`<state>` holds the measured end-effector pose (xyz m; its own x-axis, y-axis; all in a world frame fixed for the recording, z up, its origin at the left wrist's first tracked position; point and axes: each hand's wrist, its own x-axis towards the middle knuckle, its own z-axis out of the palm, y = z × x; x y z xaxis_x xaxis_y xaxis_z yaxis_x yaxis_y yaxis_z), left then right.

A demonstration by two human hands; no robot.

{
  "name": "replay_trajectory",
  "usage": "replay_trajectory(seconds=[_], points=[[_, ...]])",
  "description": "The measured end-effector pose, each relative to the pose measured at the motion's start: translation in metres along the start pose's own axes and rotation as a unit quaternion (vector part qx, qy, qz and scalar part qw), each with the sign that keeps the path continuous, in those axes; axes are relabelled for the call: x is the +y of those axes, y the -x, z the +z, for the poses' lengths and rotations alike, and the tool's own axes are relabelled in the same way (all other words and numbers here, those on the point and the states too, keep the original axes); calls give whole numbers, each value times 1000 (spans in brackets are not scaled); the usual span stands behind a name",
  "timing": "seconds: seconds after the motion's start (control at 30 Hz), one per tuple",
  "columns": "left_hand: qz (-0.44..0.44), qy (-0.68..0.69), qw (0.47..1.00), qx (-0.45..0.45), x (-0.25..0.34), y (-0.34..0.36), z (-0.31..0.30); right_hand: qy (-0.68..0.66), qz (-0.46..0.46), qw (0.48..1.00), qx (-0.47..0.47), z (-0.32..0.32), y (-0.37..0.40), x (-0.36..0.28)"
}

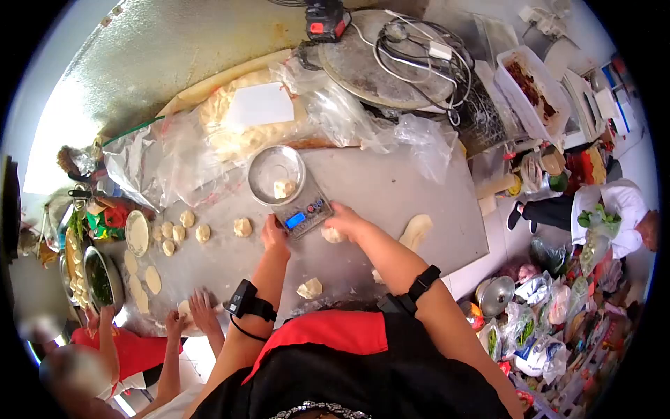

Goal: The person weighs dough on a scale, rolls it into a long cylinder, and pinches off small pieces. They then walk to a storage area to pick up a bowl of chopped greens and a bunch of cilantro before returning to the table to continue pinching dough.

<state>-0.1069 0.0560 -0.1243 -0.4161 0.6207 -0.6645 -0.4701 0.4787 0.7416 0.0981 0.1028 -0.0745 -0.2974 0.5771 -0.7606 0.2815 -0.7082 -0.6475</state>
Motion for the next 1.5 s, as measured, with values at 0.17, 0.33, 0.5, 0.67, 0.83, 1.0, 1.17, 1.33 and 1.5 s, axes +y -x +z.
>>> replay_trajectory(seconds=[0.17, 0.33, 0.5, 0.67, 0.83, 1.0, 1.17, 1.33, 1.5], points=[[-46, 13, 999, 17, 9, 22, 10, 120, -48, 991, 23, -2, 8, 14], [-88, -34, 994, -58, 3, 61, 11, 123, -5, 992, -8, -24, 46, 33], [-7, -52, 998, -21, 1, 76, -3, 10, -19, 997, 80, -27, 88, 63], [242, -122, 962, 22, 28, 69, -5, -92, -33, 988, 116, -30, 106, 108], [330, -255, 908, -50, 74, 79, 23, -202, -36, 973, 103, -24, 139, 105], [349, -390, 845, -106, 83, 60, 47, -260, -37, 957, 123, -23, 151, 117], [264, -496, 817, -128, 91, 54, 71, -241, -55, 956, 156, -23, 164, 121], [239, -626, 736, -94, 91, 52, 89, -256, -73, 953, 146, -20, 170, 111], [164, -478, 851, -143, 74, 24, 78, -194, -91, 965, 153, -18, 160, 107]])
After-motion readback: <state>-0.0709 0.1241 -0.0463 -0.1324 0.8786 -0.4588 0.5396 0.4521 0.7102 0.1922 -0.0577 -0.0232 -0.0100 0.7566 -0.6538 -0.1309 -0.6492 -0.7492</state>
